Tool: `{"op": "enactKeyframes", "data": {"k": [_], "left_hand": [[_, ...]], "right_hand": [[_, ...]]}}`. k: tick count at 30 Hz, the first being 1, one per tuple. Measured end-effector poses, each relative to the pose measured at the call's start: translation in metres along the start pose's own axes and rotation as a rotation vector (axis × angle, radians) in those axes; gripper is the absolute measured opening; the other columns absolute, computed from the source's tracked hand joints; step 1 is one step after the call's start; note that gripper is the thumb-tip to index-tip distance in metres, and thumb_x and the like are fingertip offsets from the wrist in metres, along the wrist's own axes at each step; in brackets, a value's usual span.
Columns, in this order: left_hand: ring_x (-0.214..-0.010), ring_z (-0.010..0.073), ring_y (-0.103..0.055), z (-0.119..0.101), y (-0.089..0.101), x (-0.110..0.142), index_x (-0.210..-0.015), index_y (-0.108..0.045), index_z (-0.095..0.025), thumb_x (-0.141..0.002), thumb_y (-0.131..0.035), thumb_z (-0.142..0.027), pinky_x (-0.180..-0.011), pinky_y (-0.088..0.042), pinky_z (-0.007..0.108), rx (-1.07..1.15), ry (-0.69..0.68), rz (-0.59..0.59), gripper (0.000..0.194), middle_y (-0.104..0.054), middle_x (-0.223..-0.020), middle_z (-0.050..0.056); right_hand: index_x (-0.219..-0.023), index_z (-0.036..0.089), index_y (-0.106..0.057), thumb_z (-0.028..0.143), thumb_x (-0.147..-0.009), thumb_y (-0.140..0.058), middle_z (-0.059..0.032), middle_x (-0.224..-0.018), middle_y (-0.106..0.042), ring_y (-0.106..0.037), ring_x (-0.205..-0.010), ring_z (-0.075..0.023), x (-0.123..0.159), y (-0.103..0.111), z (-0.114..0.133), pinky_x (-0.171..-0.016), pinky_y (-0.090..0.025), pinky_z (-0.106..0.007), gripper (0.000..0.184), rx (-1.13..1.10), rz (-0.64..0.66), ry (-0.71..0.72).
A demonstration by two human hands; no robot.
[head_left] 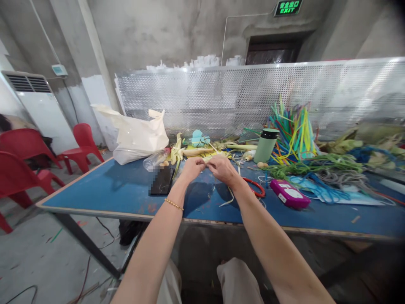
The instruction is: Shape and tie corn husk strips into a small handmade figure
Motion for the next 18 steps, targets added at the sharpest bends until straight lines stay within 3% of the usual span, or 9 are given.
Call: {"op": "enactKeyframes", "data": {"k": [6, 11, 14, 18], "left_hand": [[-0.06, 0.0125, -0.045, 0.004, 0.0, 0.0, -0.059, -0.066, -0.015, -0.067, -0.063, -0.018, -0.059, -0.033, 0.026, -0.078, 0.044, -0.027, 0.01, -0.053, -0.053, -0.002], [-0.059, 0.0114, -0.045, 0.008, 0.013, 0.001, -0.061, -0.067, -0.015, -0.065, -0.063, -0.018, -0.059, -0.035, 0.025, 0.021, 0.132, -0.153, 0.006, -0.057, -0.056, -0.001], [-0.058, 0.0106, -0.044, 0.014, 0.017, 0.002, -0.062, -0.067, -0.015, -0.064, -0.064, -0.019, -0.059, -0.035, 0.025, 0.099, 0.184, -0.209, 0.005, -0.057, -0.056, -0.002], [-0.057, 0.0101, -0.043, 0.017, 0.017, 0.003, -0.063, -0.067, -0.015, -0.064, -0.064, -0.021, -0.058, -0.033, 0.024, 0.12, 0.187, -0.21, 0.007, -0.055, -0.056, -0.003]], "right_hand": [[-0.069, 0.016, -0.068, 0.016, -0.089, -0.055, -0.0075, -0.07, -0.066, -0.054, -0.07, -0.0181, 0.001, -0.006, -0.002, -0.068, -0.034, -0.029, 0.024, 0.0, 0.054, -0.065], [-0.073, 0.017, -0.069, 0.035, -0.101, -0.045, -0.009, -0.078, -0.07, -0.059, -0.074, -0.0178, 0.003, -0.001, -0.018, -0.07, -0.037, -0.028, 0.041, 0.011, 0.056, -0.191], [-0.081, 0.017, -0.073, 0.034, -0.102, -0.041, -0.0136, -0.09, -0.074, -0.064, -0.086, -0.0217, 0.009, 0.01, -0.039, -0.077, -0.042, -0.031, 0.042, 0.124, 0.036, -0.37], [-0.094, 0.01, -0.076, 0.019, -0.091, -0.049, -0.0249, -0.103, -0.071, -0.064, -0.105, -0.0337, 0.038, 0.03, -0.086, -0.087, -0.044, -0.041, 0.029, 0.344, 0.101, -0.772]]}}
Point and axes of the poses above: each hand's wrist, its own x-axis away from the middle knuckle, its own y-axis out of the back of the hand, z = x × y, the point moved 9 cm from there along -x, towards the middle knuckle
